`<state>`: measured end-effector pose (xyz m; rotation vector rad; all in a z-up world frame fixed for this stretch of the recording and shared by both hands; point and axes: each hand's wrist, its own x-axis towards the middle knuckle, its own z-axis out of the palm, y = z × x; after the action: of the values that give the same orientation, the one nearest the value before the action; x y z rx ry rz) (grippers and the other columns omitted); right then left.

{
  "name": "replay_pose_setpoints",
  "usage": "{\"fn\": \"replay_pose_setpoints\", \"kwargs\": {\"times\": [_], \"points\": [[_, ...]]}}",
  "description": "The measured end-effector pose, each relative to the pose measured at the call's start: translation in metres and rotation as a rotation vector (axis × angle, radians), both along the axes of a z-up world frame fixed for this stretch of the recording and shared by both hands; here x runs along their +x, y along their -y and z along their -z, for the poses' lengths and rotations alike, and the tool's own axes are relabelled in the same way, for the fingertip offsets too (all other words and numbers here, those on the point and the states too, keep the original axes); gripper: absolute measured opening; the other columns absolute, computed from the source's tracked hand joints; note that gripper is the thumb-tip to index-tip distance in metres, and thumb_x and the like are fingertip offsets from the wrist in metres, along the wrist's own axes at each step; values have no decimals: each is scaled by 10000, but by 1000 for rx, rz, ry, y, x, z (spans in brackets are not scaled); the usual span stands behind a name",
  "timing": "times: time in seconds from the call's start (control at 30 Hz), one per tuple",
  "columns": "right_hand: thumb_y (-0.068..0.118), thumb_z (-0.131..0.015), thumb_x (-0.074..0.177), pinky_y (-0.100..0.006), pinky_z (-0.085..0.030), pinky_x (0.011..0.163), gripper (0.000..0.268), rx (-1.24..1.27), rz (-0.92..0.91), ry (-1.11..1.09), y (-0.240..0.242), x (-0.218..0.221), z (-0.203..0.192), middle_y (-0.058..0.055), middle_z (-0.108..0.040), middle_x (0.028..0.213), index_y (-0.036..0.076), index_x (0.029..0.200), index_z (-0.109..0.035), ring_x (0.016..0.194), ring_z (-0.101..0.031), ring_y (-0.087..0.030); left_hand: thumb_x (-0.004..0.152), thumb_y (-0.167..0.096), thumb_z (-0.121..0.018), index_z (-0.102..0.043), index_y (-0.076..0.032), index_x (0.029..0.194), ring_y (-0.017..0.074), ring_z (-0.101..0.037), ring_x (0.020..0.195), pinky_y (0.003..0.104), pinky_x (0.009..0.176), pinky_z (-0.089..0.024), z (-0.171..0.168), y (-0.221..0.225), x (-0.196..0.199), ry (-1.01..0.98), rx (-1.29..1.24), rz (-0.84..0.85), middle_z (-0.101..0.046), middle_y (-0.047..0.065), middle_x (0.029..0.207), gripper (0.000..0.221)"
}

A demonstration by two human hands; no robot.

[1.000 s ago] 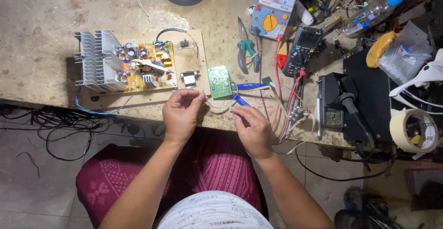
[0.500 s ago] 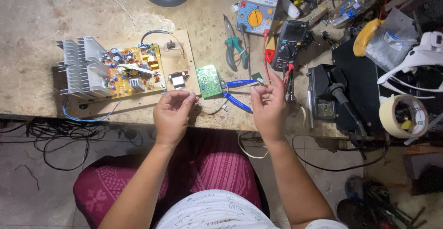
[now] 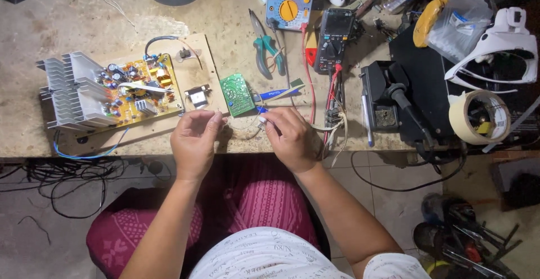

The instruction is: Inspecting electronic circuit boards and connecting wires to probe and test components on a repair bench.

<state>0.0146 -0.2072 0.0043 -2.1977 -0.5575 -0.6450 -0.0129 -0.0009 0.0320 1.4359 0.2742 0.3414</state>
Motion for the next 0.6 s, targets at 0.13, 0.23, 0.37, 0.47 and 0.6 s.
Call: {"fn": "replay_pose_setpoints", "kwargs": {"times": [0.13, 0.23, 0.37, 0.47, 0.6], "points": [[57, -722, 903, -388, -587, 772, 198, 21, 7, 8, -1, -1, -6, -67, -720, 958, 133, 1081, -767, 863, -720, -293, 937, -40, -802, -687, 16, 1033, 169, -760, 787, 281, 715, -663, 4, -3, -1, 26, 50, 16, -757, 121, 866, 159], [69, -730, 906, -384, -587, 777, 181, 42, 17, -6, -1, -3, -18, -57, -730, 958, 134, 1072, -764, 869, -727, -287, 933, -49, -806, -698, 4, 1022, 163, -749, 754, 288, 700, -654, 3, -3, -2, 7, 95, 17, -754, 127, 829, 150], [74, -726, 919, -393, -589, 785, 194, 90, 28, 3, 8, -8, -24, -72, -740, 993, 116, 1105, -760, 892, -730, -295, 939, -48, -800, -699, -1, 1028, 147, -737, 728, 276, 695, -643, 8, -4, -1, 10, 122, 27, -755, 121, 799, 142], [19, -751, 909, -329, -600, 685, 294, 109, 48, 1, 27, -13, -27, -160, -744, 1039, 42, 1202, -736, 808, -704, -247, 934, -49, -805, -706, 4, 1025, 151, -744, 737, 286, 694, -642, 4, -3, -3, 1, 138, 30, -763, 124, 816, 144], [8, -791, 887, -324, -584, 637, 368, 24, 141, 54, 68, -17, -21, -172, -717, 1068, 12, 1245, -707, 811, -691, -255, 933, -53, -799, -711, 8, 1032, 162, -747, 738, 293, 698, -644, 3, -2, -2, -2, 141, 37, -767, 131, 818, 146]]}}
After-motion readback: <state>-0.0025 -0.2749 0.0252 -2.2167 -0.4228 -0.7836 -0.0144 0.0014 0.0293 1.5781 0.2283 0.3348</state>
